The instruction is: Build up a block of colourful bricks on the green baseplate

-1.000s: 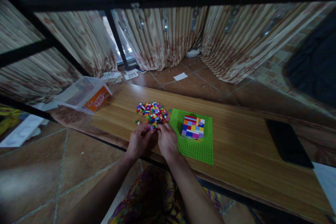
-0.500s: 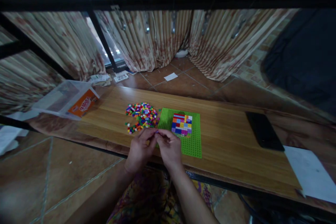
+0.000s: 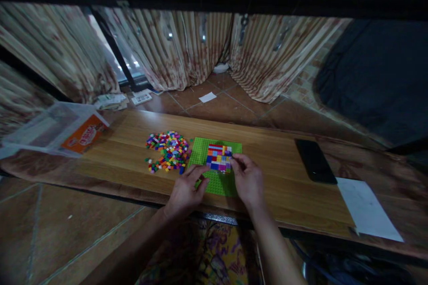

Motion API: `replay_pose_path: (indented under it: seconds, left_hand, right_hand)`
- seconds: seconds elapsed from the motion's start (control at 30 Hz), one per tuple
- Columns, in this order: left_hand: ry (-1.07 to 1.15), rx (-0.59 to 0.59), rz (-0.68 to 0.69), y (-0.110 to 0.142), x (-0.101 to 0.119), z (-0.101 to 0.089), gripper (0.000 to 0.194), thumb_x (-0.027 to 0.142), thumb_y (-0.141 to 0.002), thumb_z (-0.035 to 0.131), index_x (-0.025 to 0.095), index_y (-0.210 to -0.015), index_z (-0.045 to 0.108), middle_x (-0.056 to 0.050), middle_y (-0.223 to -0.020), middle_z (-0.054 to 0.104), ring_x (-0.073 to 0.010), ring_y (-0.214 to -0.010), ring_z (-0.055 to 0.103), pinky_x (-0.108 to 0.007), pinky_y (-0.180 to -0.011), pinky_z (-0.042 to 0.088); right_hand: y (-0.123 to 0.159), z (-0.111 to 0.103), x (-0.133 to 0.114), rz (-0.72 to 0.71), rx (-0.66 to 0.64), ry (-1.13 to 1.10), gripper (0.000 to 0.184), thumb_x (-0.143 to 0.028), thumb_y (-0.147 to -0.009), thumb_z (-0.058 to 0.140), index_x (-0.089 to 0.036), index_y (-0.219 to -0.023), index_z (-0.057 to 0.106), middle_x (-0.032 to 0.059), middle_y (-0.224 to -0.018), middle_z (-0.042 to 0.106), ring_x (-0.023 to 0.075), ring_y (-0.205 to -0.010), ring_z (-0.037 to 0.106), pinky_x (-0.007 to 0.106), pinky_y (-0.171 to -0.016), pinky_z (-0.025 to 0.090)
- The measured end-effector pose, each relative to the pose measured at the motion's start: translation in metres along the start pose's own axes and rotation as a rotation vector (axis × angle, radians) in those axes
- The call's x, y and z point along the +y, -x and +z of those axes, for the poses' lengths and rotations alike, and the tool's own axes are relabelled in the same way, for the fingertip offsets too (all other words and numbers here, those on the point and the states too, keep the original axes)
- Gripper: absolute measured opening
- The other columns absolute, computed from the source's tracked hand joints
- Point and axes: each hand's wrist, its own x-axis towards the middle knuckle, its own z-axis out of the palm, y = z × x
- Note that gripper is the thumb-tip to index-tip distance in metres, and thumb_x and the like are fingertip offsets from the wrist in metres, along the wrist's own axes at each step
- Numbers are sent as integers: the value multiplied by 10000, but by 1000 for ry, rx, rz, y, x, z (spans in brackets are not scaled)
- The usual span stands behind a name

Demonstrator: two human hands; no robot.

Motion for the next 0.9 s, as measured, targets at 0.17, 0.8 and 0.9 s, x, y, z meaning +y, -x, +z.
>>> replay_pose_path:
  seconds: [0.17, 0.8, 0.9]
  left_hand:
    - [-39, 23, -42, 8, -14, -7, 250, 154, -881, 500, 214, -1108, 587, -40, -1045, 645, -158, -964, 626, -287, -838, 530]
    - [-54, 31, -46, 15, -28, -14, 243, 160, -921, 437, 207, -1110, 582, -55, -1007, 648, -156, -922, 624, -279, -814, 521]
    - [-60, 33, -44, 16, -29, -13, 240, 167, -922, 437, 209, -1109, 581, -55, -1015, 649, -159, -935, 623, -284, -824, 521]
  right_hand:
    - [-24, -3, 3, -115, -84, 218, 280, -442, -842, 547, -206, -865, 697, 57, -861, 723, 219, -777, 652, 341, -736, 470]
    - [-22, 17, 24, -175, 42, 172, 292, -436, -867, 494, -199, -856, 664, 57, -865, 685, 200, -778, 616, 315, -721, 464]
    - [-22, 19, 26, -192, 69, 160, 284, -424, -870, 489, -199, -842, 660, 56, -845, 685, 200, -772, 617, 315, -714, 467]
